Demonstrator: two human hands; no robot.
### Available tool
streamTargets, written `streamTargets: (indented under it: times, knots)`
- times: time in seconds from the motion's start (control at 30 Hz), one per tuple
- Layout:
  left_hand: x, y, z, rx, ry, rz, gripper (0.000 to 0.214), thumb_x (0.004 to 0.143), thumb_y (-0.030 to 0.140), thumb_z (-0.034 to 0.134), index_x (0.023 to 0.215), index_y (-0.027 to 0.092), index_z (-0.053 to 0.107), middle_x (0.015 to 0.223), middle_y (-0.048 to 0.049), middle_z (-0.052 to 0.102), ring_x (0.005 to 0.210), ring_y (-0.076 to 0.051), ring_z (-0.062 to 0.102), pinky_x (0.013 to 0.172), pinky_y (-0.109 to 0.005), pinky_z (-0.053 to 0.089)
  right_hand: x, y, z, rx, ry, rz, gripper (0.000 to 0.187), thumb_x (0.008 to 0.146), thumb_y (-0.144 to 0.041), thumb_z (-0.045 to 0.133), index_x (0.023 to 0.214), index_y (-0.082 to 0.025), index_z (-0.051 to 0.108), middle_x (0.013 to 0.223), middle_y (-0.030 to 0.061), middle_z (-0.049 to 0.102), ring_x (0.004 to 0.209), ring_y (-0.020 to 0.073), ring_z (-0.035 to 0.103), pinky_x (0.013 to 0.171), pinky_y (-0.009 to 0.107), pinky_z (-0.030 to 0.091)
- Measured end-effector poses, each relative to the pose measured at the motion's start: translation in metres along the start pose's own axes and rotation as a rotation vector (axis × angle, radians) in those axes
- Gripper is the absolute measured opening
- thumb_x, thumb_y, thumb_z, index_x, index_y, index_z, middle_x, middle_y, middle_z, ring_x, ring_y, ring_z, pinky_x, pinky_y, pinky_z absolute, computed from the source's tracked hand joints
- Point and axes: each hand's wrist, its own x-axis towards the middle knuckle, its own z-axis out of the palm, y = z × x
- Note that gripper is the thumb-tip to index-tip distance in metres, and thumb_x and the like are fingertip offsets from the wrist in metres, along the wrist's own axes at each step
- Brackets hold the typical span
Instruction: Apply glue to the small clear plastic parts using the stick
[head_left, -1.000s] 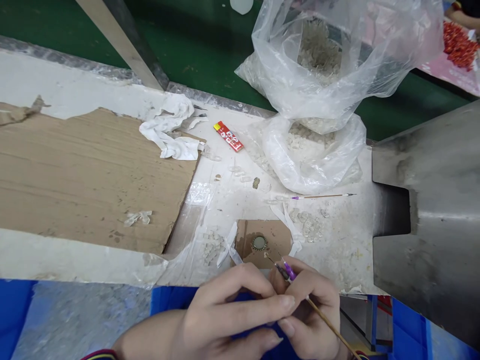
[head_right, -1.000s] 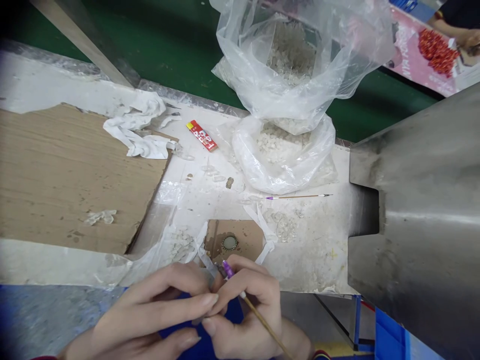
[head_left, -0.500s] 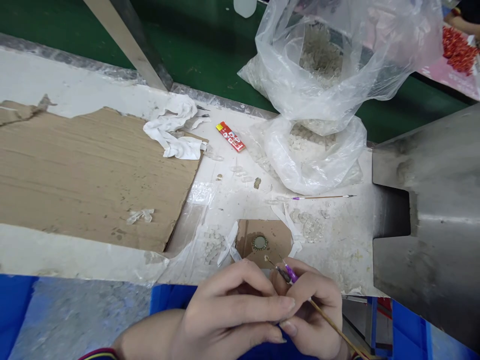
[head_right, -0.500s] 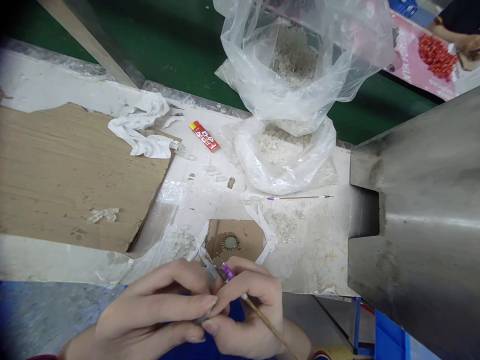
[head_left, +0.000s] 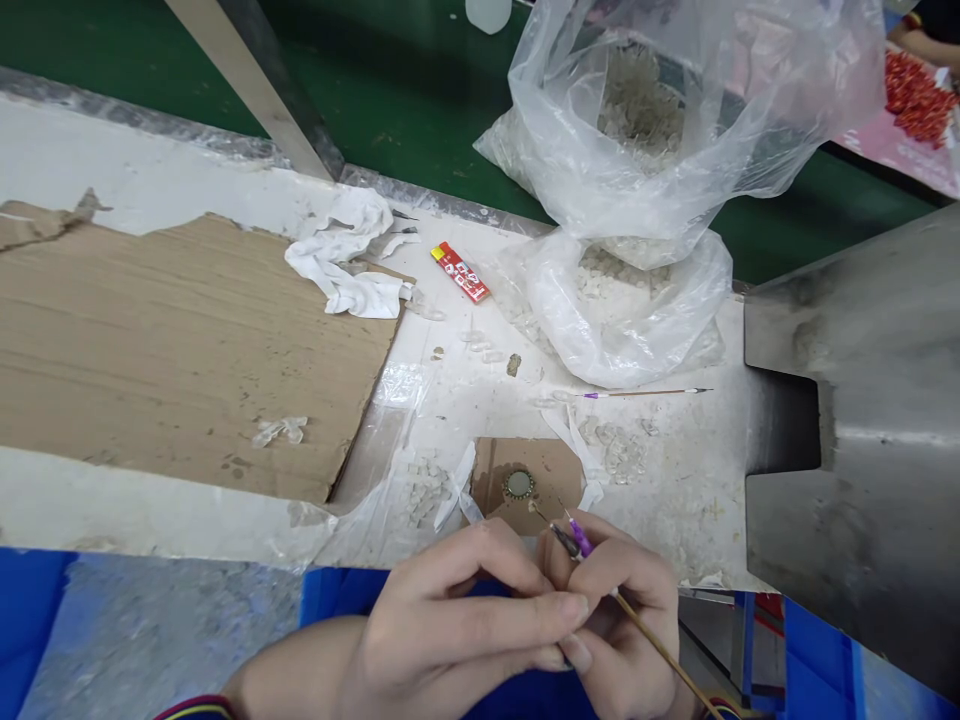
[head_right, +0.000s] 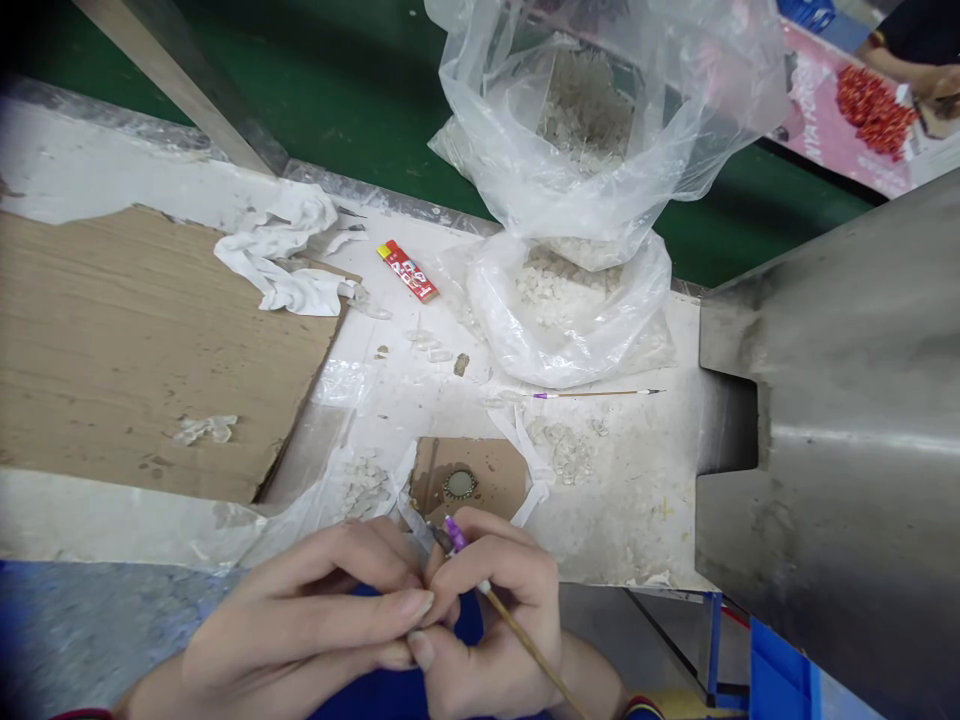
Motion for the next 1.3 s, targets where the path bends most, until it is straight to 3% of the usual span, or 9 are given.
streamTargets:
  times: [0.17, 0.43, 0.6, 0.7, 0.83, 0.97, 1.13, 1.2, 1.3]
  knots:
    - [0.002, 0.0, -0.001, 0.008, 0.043, -0.051, 0.023, 0.099, 0.03, 0.073, 0.121, 0.023, 0.078, 0.085, -0.0052, 0.076, 0.067, -0.016, 0.077, 0.064, -0.022, 0.068, -0.001, 0.003, -0.004, 0.061, -0.043, 0.026, 0.013, 0.096, -0.034, 0.071, 0.085, -0.027, 0.071, 0.068, -0.0013, 0.057, 0.054, 0.0143, 0.049, 0.048, 0.026, 0.043]
    - [0.002, -0.003, 0.004, 0.016, 0.086, -0.062, 0.025, 0.096, 0.04, 0.076, 0.11, 0.019, 0.076, 0.08, -0.0035, 0.074, 0.062, -0.013, 0.075, 0.062, -0.018, 0.066, -0.005, 0.008, -0.01, -0.171, -0.073, -0.134, 0.011, 0.094, -0.021, 0.069, 0.102, -0.028, 0.072, 0.073, 0.0003, 0.061, 0.053, 0.0149, 0.051, 0.046, 0.025, 0.043]
    - [0.003, -0.008, 0.006, 0.099, 0.069, -0.092, 0.034, 0.098, 0.047, 0.069, 0.121, 0.022, 0.075, 0.093, -0.0058, 0.076, 0.067, -0.015, 0.075, 0.062, -0.021, 0.067, -0.005, 0.008, -0.017, -0.378, 0.014, -0.221, 0.022, 0.087, -0.008, 0.067, 0.098, -0.026, 0.068, 0.07, 0.0012, 0.066, 0.055, 0.0175, 0.059, 0.046, 0.026, 0.048]
    - [0.007, -0.019, -0.001, 0.343, 0.094, -0.124, 0.045, 0.101, 0.055, 0.06, 0.128, 0.021, 0.07, 0.104, -0.0088, 0.076, 0.078, -0.018, 0.076, 0.071, -0.028, 0.068, -0.008, 0.01, -0.036, -0.626, 0.141, -0.199, 0.023, 0.087, -0.005, 0.065, 0.093, -0.026, 0.068, 0.073, 0.0021, 0.069, 0.06, 0.0191, 0.064, 0.049, 0.028, 0.052]
    - [0.027, -0.047, -0.024, 0.886, 0.007, -0.148, 0.029, 0.109, 0.033, 0.052, 0.123, 0.014, 0.069, 0.109, -0.0129, 0.076, 0.095, -0.027, 0.076, 0.084, -0.04, 0.066, -0.015, 0.024, -0.078, -0.883, 0.326, -0.132, 0.022, 0.087, -0.006, 0.07, 0.091, -0.027, 0.073, 0.07, -0.0004, 0.067, 0.06, 0.0186, 0.063, 0.056, 0.031, 0.053]
    - [0.057, -0.079, -0.042, 0.998, -0.074, -0.168, 0.026, 0.101, 0.01, 0.056, 0.123, 0.016, 0.069, 0.116, -0.0137, 0.073, 0.107, -0.033, 0.07, 0.094, -0.051, 0.06, -0.023, 0.037, -0.103, -0.891, 0.417, -0.123, 0.013, 0.09, -0.013, 0.073, 0.096, -0.025, 0.076, 0.076, 0.0004, 0.067, 0.065, 0.0184, 0.063, 0.064, 0.032, 0.052]
    - [0.079, -0.106, -0.049, 1.073, -0.175, -0.186, 0.019, 0.095, 0.003, 0.059, 0.103, 0.013, 0.073, 0.104, -0.0142, 0.072, 0.1, -0.032, 0.067, 0.09, -0.047, 0.059, -0.033, 0.05, -0.083, -0.732, 0.307, -0.045, 0.025, 0.107, -0.032, 0.049, 0.114, -0.023, 0.071, 0.074, 0.0012, 0.07, 0.059, 0.0176, 0.062, 0.056, 0.03, 0.053]
    - [0.082, -0.113, -0.05, 1.085, -0.203, -0.179, 0.024, 0.095, -0.002, 0.054, 0.096, 0.015, 0.072, 0.097, -0.0123, 0.071, 0.096, -0.03, 0.066, 0.087, -0.042, 0.059, -0.033, 0.058, -0.069, -0.685, 0.277, -0.007, 0.021, 0.107, -0.031, 0.049, 0.118, -0.024, 0.065, 0.073, -0.0006, 0.07, 0.057, 0.0162, 0.063, 0.054, 0.028, 0.052]
    - [0.084, -0.116, -0.051, 1.084, -0.194, -0.159, 0.033, 0.093, -0.008, 0.048, 0.097, 0.015, 0.072, 0.095, -0.0109, 0.07, 0.094, -0.028, 0.065, 0.08, -0.037, 0.059, -0.031, 0.069, -0.053, -0.668, 0.244, 0.027, 0.007, 0.105, -0.026, 0.055, 0.108, -0.024, 0.061, 0.071, -0.0021, 0.07, 0.057, 0.0144, 0.066, 0.053, 0.024, 0.053]
